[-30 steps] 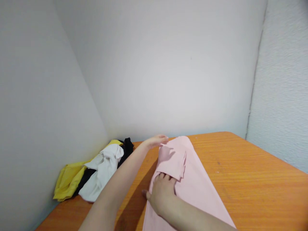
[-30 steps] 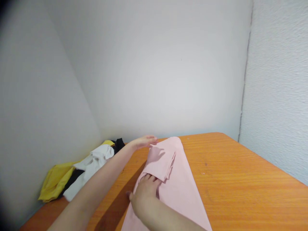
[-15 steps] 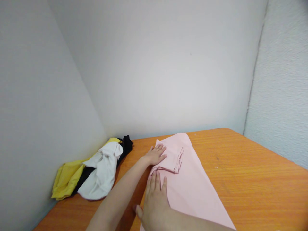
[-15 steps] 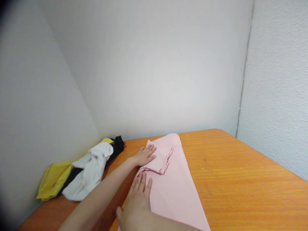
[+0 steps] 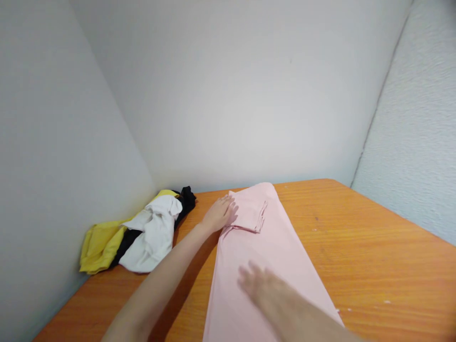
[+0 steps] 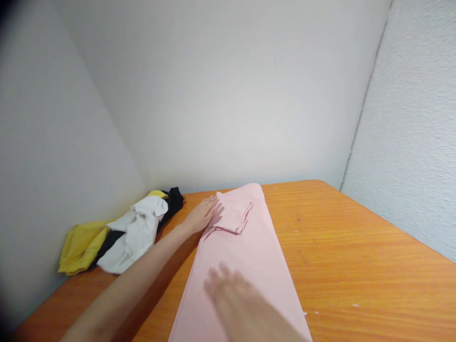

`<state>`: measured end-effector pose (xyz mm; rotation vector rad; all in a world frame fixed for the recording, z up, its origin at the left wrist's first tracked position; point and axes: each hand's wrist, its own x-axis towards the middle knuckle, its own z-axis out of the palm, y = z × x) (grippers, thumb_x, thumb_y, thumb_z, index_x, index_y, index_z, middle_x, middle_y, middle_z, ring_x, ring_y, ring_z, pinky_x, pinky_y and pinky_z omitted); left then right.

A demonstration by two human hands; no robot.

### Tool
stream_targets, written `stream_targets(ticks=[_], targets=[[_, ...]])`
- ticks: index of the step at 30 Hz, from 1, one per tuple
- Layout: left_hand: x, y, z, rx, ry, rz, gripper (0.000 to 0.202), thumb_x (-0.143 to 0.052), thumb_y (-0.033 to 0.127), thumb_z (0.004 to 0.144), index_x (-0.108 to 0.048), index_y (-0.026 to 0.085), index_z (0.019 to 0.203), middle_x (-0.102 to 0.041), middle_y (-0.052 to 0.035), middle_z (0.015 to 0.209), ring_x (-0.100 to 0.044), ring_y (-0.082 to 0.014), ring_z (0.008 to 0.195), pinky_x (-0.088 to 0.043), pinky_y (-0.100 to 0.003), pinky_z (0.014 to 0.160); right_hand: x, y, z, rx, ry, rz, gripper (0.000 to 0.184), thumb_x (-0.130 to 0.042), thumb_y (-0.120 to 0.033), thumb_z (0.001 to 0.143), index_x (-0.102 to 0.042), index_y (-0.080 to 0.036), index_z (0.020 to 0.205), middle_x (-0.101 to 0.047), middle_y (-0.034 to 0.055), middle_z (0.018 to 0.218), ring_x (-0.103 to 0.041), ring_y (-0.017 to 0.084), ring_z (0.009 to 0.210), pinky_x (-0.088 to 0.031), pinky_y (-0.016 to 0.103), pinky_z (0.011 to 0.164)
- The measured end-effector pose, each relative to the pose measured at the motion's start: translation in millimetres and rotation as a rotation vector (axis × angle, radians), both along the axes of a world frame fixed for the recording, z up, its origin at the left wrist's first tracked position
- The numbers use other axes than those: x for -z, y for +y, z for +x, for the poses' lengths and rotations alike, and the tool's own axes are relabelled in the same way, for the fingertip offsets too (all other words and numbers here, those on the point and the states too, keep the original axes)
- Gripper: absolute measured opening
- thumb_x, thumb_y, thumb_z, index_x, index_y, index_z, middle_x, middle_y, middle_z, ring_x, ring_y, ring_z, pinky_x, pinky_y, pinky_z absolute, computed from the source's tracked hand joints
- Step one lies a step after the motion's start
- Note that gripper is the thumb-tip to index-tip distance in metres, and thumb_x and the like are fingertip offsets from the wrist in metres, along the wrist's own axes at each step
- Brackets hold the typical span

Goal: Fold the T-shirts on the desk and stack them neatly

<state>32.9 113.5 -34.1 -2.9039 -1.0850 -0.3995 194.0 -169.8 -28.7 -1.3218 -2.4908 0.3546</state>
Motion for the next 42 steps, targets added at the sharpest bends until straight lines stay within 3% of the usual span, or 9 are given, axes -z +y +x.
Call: stream_targets(ticks=[2,4,10,15,18,21,28,37,42], targets=[[-1.1,-22,-14,0.032,-0.010,-0.030,0.053,-0.017,0.039,0.101,-0.040,0.016,0.143,-0.033,-0.0092,0.153,-0.025,-0.0171,0.144,-0.020,-0.038,0.118,-3.4,28,42,0.268,-0.039,0.057,0.070,-0.031,-0.058,0.096,-0.019,-0.020,0.154,-0.013,0.0064,0.157,-0.014,0.028,0.144,-0.022,0.050,0.116],[1.9,-42,-22,0.083,0.027,-0.083,0.053,-0.022,0.046,0.100,-0.036,0.021,0.145,-0.027,-0.0063,0.156,-0.021,-0.0178,0.145,-0.016,-0.041,0.119,4.3,60,76,0.397,-0.097,0.090,0.072,-0.026,-0.058,0.097,-0.026,-0.012,0.152,-0.016,0.0101,0.156,-0.011,0.028,0.144,-0.016,0.049,0.118],[22.8,-54,-24,0.076,0.184,-0.113,0.057,-0.017,0.048,0.100,-0.023,0.022,0.151,-0.019,-0.0044,0.158,-0.015,-0.0188,0.147,-0.010,-0.048,0.118,51.4,119,113,0.376,-0.217,0.037,0.078,-0.021,-0.064,0.095,-0.023,-0.012,0.153,-0.016,0.0106,0.156,-0.010,0.027,0.145,-0.006,0.052,0.118],[17.6,-38,-17,0.025,0.191,-0.019,0.053,-0.021,0.043,0.100,-0.032,0.022,0.148,-0.027,-0.0054,0.156,-0.020,-0.0209,0.145,-0.008,-0.050,0.119,49.6,143,119,0.356,-0.241,0.073,0.078,-0.021,-0.065,0.095,-0.023,-0.012,0.152,-0.017,0.0113,0.156,-0.013,0.027,0.144,-0.001,0.050,0.118],[1.5,-50,-11,0.028,0.157,0.044,0.055,-0.030,0.041,0.098,-0.035,0.015,0.146,-0.024,-0.0110,0.157,-0.014,-0.0244,0.147,0.001,-0.049,0.119,34.8,141,115,0.321,-0.283,0.091,0.079,-0.024,-0.063,0.095,-0.028,-0.006,0.150,-0.021,0.0159,0.154,-0.014,0.028,0.144,0.002,0.048,0.118],[-8.1,-84,-10,0.076,0.109,0.114,0.055,-0.030,0.040,0.098,-0.035,0.012,0.146,-0.024,-0.0116,0.157,-0.014,-0.0234,0.147,-0.001,-0.043,0.120,25.7,118,105,0.280,-0.261,0.133,0.080,-0.027,-0.064,0.095,-0.032,-0.005,0.148,-0.023,0.0168,0.153,-0.012,0.028,0.144,0.001,0.047,0.119],[14.2,-170,-26,0.199,0.194,-0.118,0.065,-0.019,0.056,0.098,-0.020,0.018,0.152,-0.014,-0.0075,0.159,-0.009,-0.0215,0.147,-0.012,-0.043,0.119,37.3,67,94,0.245,-0.220,0.040,0.079,-0.021,-0.064,0.096,-0.022,-0.010,0.152,-0.013,0.0113,0.157,-0.011,0.025,0.145,-0.005,0.046,0.119],[6.3,-173,-38,0.274,0.267,-0.092,0.064,-0.020,0.053,0.100,-0.018,0.016,0.152,-0.011,-0.0090,0.159,-0.008,-0.0201,0.147,-0.013,-0.040,0.119,29.0,64,94,0.253,-0.254,0.011,0.077,-0.019,-0.064,0.096,-0.020,-0.011,0.153,-0.011,0.0097,0.157,-0.008,0.023,0.145,-0.002,0.043,0.119],[-7.3,-208,-18,0.377,0.195,-0.010,0.059,-0.025,0.050,0.100,-0.023,0.021,0.151,-0.018,-0.0071,0.159,-0.010,-0.0216,0.147,-0.012,-0.043,0.119,32.2,63,93,0.247,-0.240,0.045,0.077,-0.020,-0.062,0.097,-0.022,-0.008,0.152,-0.013,0.0115,0.157,-0.010,0.022,0.145,-0.003,0.043,0.119]])
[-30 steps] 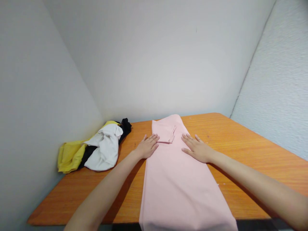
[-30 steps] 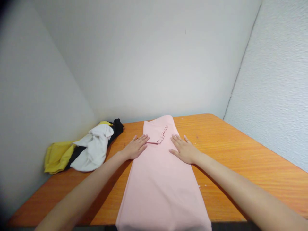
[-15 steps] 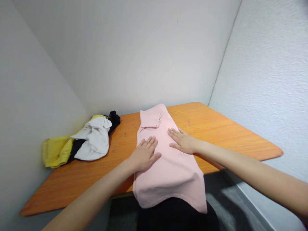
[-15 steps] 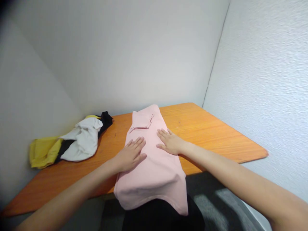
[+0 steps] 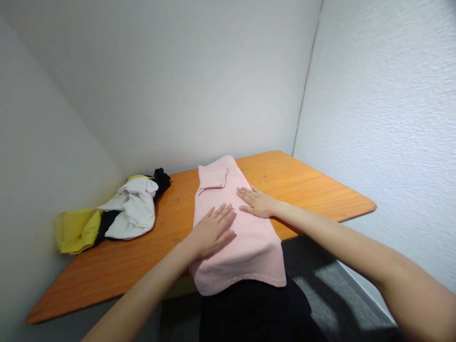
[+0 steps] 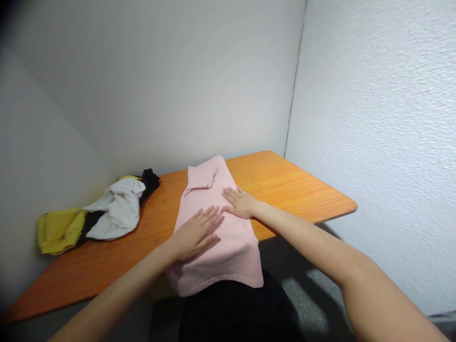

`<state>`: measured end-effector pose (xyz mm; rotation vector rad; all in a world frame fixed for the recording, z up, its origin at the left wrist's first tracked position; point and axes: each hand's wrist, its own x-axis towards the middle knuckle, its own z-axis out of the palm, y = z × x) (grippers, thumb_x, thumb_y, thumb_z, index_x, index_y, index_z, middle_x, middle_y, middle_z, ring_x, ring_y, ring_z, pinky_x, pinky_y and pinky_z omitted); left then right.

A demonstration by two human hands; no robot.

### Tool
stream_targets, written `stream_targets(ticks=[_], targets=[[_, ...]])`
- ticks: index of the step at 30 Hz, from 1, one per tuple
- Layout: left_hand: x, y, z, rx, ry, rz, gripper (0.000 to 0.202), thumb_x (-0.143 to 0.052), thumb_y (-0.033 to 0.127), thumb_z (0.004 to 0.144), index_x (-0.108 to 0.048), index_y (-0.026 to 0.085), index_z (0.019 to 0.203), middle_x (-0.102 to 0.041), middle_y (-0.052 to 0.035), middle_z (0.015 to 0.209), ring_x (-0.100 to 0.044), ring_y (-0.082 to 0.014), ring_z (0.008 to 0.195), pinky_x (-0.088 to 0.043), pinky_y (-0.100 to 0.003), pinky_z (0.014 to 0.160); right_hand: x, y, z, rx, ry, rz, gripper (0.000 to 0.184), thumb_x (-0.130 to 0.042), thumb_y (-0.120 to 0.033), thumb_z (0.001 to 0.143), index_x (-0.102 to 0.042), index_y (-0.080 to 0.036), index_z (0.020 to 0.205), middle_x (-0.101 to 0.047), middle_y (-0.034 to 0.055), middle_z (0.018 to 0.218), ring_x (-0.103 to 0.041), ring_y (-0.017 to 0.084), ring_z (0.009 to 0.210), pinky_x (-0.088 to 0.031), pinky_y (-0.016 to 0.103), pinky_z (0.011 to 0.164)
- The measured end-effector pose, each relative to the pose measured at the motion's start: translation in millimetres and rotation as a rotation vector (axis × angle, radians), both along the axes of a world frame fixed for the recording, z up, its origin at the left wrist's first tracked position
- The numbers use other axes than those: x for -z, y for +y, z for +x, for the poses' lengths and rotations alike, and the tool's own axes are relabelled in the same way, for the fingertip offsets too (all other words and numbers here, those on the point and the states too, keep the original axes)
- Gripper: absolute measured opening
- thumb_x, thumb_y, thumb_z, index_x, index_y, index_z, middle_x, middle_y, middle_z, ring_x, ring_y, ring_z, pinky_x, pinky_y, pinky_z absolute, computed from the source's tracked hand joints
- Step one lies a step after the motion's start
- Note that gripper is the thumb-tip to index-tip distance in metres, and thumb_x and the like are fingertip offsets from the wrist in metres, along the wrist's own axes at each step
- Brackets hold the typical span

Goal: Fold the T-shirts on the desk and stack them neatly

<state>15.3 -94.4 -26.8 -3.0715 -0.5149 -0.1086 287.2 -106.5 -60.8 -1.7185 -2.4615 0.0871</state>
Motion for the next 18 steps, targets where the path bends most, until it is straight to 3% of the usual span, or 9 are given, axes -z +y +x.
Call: stream_targets(ticks=[4,9,13,15,18], targets=[[-5.6,-53,31,0.291,-0.092,0.125,0.051,-0.037,0.041,0.099,-0.036,0.017,0.144,-0.033,-0.0109,0.153,-0.027,-0.0229,0.143,-0.022,-0.041,0.117,2.2,1,1,-0.003,0.012,0.010,0.076,-0.021,-0.060,0.097,-0.023,-0.007,0.151,-0.014,0.0119,0.156,-0.011,0.023,0.145,-0.002,0.043,0.119],[8.7,-94,70,0.702,-0.161,0.420,0.036,-0.036,0.021,0.099,-0.054,0.013,0.130,-0.054,-0.0112,0.136,-0.045,-0.0206,0.130,-0.034,-0.035,0.108,0.3,0,0,0.007,0.005,0.010,0.077,-0.020,-0.062,0.097,-0.022,-0.008,0.152,-0.014,0.0114,0.157,-0.012,0.024,0.145,-0.003,0.044,0.119],[20.3,-102,96,0.747,-0.134,0.486,0.025,-0.045,0.016,0.094,-0.069,0.013,0.102,-0.067,-0.0094,0.105,-0.057,-0.0213,0.110,-0.030,-0.038,0.111,-2.0,-2,-1,0.013,-0.008,0.006,0.077,-0.020,-0.062,0.097,-0.022,-0.007,0.152,-0.014,0.0117,0.157,-0.012,0.024,0.145,-0.002,0.044,0.119],[21.0,-106,101,0.757,-0.117,0.404,0.022,-0.048,0.019,0.094,-0.069,0.015,0.088,-0.065,-0.0069,0.090,-0.060,-0.0187,0.091,-0.034,-0.039,0.106,-2.9,-1,-1,0.013,-0.009,0.001,0.077,-0.020,-0.061,0.097,-0.022,-0.007,0.152,-0.014,0.0118,0.157,-0.012,0.024,0.145,-0.002,0.043,0.119],[19.5,-112,97,0.791,-0.130,0.284,0.021,-0.049,0.022,0.095,-0.066,0.017,0.085,-0.063,-0.0055,0.088,-0.058,-0.0158,0.082,-0.041,-0.034,0.093,-3.5,-1,0,0.010,-0.014,-0.011,0.077,-0.020,-0.061,0.097,-0.021,-0.008,0.152,-0.013,0.0110,0.157,-0.011,0.024,0.145,-0.002,0.044,0.119]])
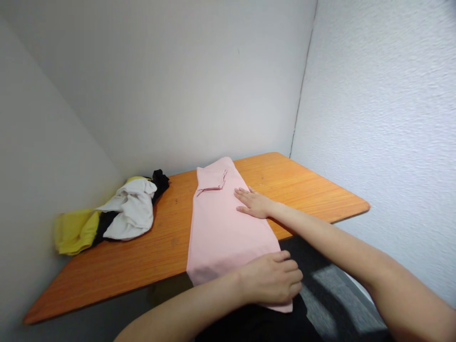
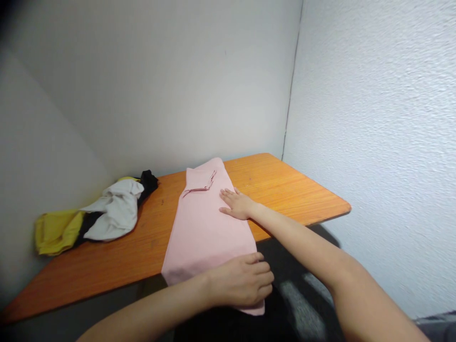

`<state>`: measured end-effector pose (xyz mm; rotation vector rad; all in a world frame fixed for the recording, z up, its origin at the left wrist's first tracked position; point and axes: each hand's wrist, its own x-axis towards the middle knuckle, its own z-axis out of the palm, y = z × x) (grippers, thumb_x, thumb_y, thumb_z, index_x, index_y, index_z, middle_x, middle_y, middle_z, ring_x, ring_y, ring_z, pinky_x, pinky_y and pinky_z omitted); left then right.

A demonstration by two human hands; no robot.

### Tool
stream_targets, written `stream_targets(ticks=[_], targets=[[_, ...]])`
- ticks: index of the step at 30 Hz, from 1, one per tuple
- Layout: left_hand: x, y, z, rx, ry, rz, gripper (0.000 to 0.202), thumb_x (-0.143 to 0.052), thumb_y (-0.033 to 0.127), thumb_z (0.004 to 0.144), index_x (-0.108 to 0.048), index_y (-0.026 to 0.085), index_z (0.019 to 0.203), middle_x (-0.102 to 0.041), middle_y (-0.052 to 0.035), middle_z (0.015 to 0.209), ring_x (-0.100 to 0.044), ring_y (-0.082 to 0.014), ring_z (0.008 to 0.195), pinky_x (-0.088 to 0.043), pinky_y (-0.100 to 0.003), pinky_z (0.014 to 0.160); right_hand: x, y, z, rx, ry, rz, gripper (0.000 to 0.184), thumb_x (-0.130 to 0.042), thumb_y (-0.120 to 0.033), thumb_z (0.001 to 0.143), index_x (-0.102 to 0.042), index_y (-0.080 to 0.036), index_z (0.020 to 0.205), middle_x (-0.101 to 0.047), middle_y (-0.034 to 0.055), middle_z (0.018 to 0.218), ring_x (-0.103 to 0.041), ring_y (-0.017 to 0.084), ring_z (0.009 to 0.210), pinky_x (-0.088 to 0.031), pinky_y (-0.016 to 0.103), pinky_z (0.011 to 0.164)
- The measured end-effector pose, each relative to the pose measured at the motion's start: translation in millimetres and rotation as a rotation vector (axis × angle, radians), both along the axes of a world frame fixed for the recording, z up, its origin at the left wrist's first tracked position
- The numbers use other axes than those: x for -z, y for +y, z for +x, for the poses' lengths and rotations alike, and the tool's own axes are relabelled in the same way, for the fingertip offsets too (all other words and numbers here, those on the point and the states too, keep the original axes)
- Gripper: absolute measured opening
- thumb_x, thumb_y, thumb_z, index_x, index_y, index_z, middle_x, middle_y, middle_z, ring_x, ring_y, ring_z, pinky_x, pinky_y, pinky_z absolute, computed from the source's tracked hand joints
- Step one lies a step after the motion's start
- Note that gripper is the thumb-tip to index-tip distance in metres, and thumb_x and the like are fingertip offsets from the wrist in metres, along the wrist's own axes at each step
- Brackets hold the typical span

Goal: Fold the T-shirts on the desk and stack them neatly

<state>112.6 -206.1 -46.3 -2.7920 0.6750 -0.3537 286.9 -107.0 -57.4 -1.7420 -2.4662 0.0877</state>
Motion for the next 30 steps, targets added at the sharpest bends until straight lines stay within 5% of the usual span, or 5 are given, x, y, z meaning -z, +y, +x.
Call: stream_targets(ticks=[7,16,21,25,30], targets=[[-11.6,12,-56,-0.041,-0.020,0.010,0.029,-0.037,0.018,0.099,-0.064,0.018,0.111,-0.063,-0.0053,0.122,-0.048,-0.0183,0.126,-0.028,-0.036,0.114,8.7,1,2,-0.021,-0.001,0.031,0.077,-0.020,-0.061,0.097,-0.022,-0.007,0.152,-0.012,0.0115,0.156,-0.010,0.024,0.145,-0.003,0.045,0.119],[-19.7,82,-158,-0.874,0.176,-0.329,0.060,-0.035,0.047,0.099,-0.021,0.022,0.151,-0.018,-0.0084,0.158,-0.015,-0.0229,0.146,-0.018,-0.043,0.119,12.1,6,0,-0.058,0.014,0.118,0.070,-0.032,-0.053,0.096,-0.035,-0.005,0.147,-0.025,0.0163,0.153,-0.019,0.029,0.143,-0.010,0.049,0.119],[-18.6,63,-184,-0.808,0.200,-0.319,0.066,-0.040,0.049,0.097,-0.017,0.022,0.153,-0.014,-0.0075,0.159,-0.011,-0.0223,0.147,-0.017,-0.041,0.120,1.9,-46,0,-0.142,0.019,0.174,0.049,-0.038,-0.038,0.097,-0.049,-0.016,0.140,-0.041,0.0102,0.146,-0.034,0.026,0.137,-0.024,0.047,0.117],[-20.8,40,-214,-0.800,0.202,-0.201,0.079,-0.055,0.034,0.090,-0.011,0.018,0.154,-0.010,-0.0067,0.160,-0.013,-0.0226,0.147,-0.020,-0.036,0.120,-2.7,-119,8,-0.201,0.004,0.219,0.055,-0.043,-0.035,0.097,-0.032,-0.028,0.150,-0.034,0.0007,0.151,-0.038,0.022,0.135,-0.036,0.039,0.113],[9.4,49,-228,-0.775,0.035,0.124,0.072,-0.048,0.003,0.084,-0.025,0.019,0.150,-0.021,-0.0054,0.158,-0.021,-0.0195,0.145,-0.018,-0.034,0.120,12.8,-151,17,-0.258,-0.218,0.430,0.074,-0.052,-0.029,0.088,-0.021,-0.014,0.153,-0.027,0.0092,0.153,-0.034,0.025,0.137,-0.043,0.039,0.108]])
